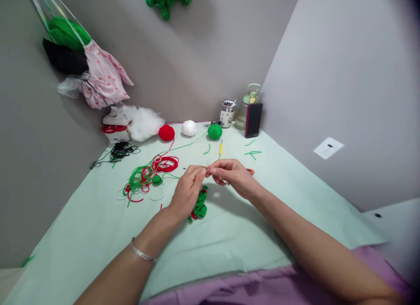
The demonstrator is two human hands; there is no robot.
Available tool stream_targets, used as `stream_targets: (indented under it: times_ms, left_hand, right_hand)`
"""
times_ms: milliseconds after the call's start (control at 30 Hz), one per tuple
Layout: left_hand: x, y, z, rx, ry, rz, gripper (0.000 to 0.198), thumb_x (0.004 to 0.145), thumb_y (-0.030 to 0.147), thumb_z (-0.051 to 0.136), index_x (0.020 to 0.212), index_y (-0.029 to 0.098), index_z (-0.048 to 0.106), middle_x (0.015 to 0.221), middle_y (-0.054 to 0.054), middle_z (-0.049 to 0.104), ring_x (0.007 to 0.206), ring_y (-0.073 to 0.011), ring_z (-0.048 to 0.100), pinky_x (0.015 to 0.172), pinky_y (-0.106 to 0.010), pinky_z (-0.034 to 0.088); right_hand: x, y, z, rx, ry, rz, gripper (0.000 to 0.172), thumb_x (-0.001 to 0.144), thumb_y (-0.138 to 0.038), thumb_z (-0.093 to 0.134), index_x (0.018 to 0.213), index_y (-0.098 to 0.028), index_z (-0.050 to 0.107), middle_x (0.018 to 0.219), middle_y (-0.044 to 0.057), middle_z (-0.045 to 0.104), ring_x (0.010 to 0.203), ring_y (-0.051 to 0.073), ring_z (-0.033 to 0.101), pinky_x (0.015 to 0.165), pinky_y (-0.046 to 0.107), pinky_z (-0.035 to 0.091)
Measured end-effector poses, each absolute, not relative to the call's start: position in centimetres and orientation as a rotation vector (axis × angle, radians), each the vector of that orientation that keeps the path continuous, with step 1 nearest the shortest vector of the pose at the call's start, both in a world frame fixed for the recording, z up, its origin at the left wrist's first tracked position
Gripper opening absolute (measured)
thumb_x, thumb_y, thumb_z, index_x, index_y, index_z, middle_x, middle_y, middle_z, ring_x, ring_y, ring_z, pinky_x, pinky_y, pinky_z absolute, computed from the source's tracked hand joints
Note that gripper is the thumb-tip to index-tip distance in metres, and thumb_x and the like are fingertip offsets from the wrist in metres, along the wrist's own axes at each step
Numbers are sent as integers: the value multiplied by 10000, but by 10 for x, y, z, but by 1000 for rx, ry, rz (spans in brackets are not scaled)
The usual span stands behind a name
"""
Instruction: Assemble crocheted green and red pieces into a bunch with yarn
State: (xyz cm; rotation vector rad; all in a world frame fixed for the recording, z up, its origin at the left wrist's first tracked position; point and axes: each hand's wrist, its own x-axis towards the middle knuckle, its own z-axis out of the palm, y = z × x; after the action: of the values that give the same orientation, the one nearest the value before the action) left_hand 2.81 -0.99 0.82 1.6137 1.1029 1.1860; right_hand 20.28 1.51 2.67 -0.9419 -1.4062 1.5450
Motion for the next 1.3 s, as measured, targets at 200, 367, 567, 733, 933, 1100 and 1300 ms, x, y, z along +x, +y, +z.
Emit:
stream_targets:
  times_ms: [200, 367, 567, 733, 933, 1100, 1300]
  left_hand:
    - [28, -9, 10, 1071, 930, 1132, 321, 890, 472, 591, 916, 167, 689, 562, 56, 423, 565, -101, 391, 575, -217, 335]
    - [25, -6, 11, 921, 818, 1215, 223, 861, 380, 646, 910, 163, 647, 721, 25, 573, 613, -76, 482, 606, -185, 402]
    - [30, -9, 2, 1341, 1007, 1164, 258, 948, 348, 495, 1087, 197, 652, 665, 40, 522, 600, -105, 490, 611, -229, 419]
    - [35, -16, -6, 1714, 1111, 1125, 411, 997, 319, 384, 1341, 185, 565, 692, 29, 517, 638, -129, 484, 673, -270, 422]
    - [33, -14, -12, 1843, 1124, 1129, 396, 1010, 309, 348, 1281, 176, 605, 735, 8, 519, 667, -134, 492, 693, -276, 438]
    - [32, -13, -12, 1872, 1111, 1148, 471, 1004, 254, 326, 1451, 197, 464, 758, 14, 516, 676, -127, 493, 699, -261, 447]
    - [32, -13, -12, 1844, 1116, 1152, 477, 1010, 286, 336, 1464, 201, 454, 761, 16, 517, 666, -122, 482, 687, -260, 448]
  right_hand:
    - [200, 8, 27, -945, -1559, 1436, 178, 796, -340, 736, 788, -162, 746, 703, 14, 649, 578, 86, 448, 545, 245, 343]
    - [200, 7, 31, -911, -1522, 1327, 152, 775, -323, 759, 775, -171, 746, 803, 10, 638, 616, 79, 480, 559, 237, 381]
    - [202, 10, 33, -884, -1222, 1386, 229, 736, -333, 788, 845, -172, 665, 689, -3, 657, 553, 105, 583, 542, 247, 472]
    - [195, 8, 28, -949, -1335, 1208, 187, 770, -328, 752, 837, -166, 687, 715, 9, 662, 593, 107, 579, 575, 249, 484]
    - [195, 8, 25, -1025, -1570, 1082, 146, 827, -300, 672, 801, -156, 674, 624, -25, 571, 547, 82, 470, 505, 217, 373]
    - [197, 4, 24, -1079, -1759, 1088, 201, 909, -321, 567, 870, -159, 681, 625, -17, 579, 552, 94, 479, 518, 227, 357]
    - [197, 2, 24, -1087, -1799, 1027, 223, 923, -332, 549, 920, -160, 690, 633, -16, 569, 559, 101, 494, 528, 226, 363]
